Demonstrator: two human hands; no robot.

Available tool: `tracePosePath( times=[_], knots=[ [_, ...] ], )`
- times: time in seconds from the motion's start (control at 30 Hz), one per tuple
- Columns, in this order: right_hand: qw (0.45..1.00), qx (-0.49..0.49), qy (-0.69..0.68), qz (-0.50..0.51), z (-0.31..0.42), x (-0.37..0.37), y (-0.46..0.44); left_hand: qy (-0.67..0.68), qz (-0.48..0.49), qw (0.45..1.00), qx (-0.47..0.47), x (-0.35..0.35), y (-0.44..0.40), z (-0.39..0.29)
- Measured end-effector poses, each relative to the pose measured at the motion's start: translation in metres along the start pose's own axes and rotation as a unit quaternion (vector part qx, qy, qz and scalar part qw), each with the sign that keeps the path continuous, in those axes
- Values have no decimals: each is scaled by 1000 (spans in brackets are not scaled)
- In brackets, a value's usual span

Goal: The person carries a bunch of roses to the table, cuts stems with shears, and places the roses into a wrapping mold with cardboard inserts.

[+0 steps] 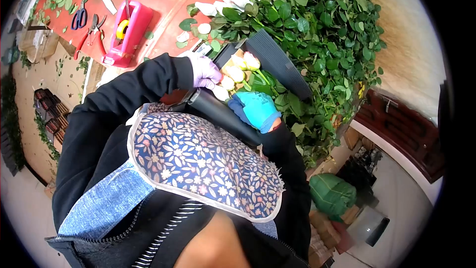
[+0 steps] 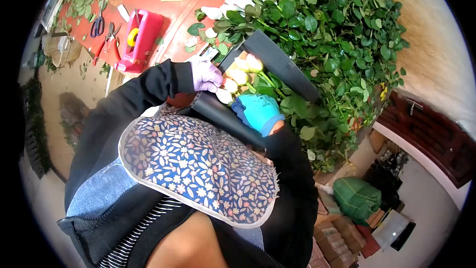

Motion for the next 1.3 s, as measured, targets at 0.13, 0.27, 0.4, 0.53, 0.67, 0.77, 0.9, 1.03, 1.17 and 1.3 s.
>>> tracePosePath(
  times=[0.13, 0.27, 0.4, 0.53, 0.67, 0.77, 0.9, 1.03, 1.17, 1.3],
  knots=[
    [1000, -25, 13, -10, 0, 6, 0, -22, -17, 1000, -5, -13, 8, -1],
    [998, -42, 44, -16, 3, 5, -2, -44, 4, 995, -88, -30, 34, 2],
    [996, -40, 75, 10, 3, 6, -3, -49, -15, 986, -162, -59, 86, 7],
    [995, -21, 92, 17, 2, 8, -4, -42, 107, 942, -315, -46, 174, -11],
    [997, -14, 77, 20, -2, 10, -3, -146, 354, 760, -525, -1, 280, -10],
    [996, 1, 89, 28, 3, 7, -5, -247, 484, 690, -478, 1, 261, -25],
    [995, -6, 96, 40, 5, 3, -5, -22, -84, 962, -260, -34, 112, -41],
    [995, -2, 99, 24, 4, 4, -7, 118, -156, 958, -209, 8, 30, -17],
    [997, -17, 79, 8, -1, 7, -5, 193, -85, 926, -312, 24, 12, -12],
    [998, -15, 59, 21, -1, 7, -3, 97, -56, 952, -284, 16, 12, -20]
  ],
)
Point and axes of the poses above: each hand's wrist, its own y-axis away from the middle knuckle, its own x-axis out of the palm, z = x × y, the point moved 1 cm from there along -y, towards the middle knuckle, and after that the axes turned 12 degrees about -y, right-handed, at the moved point
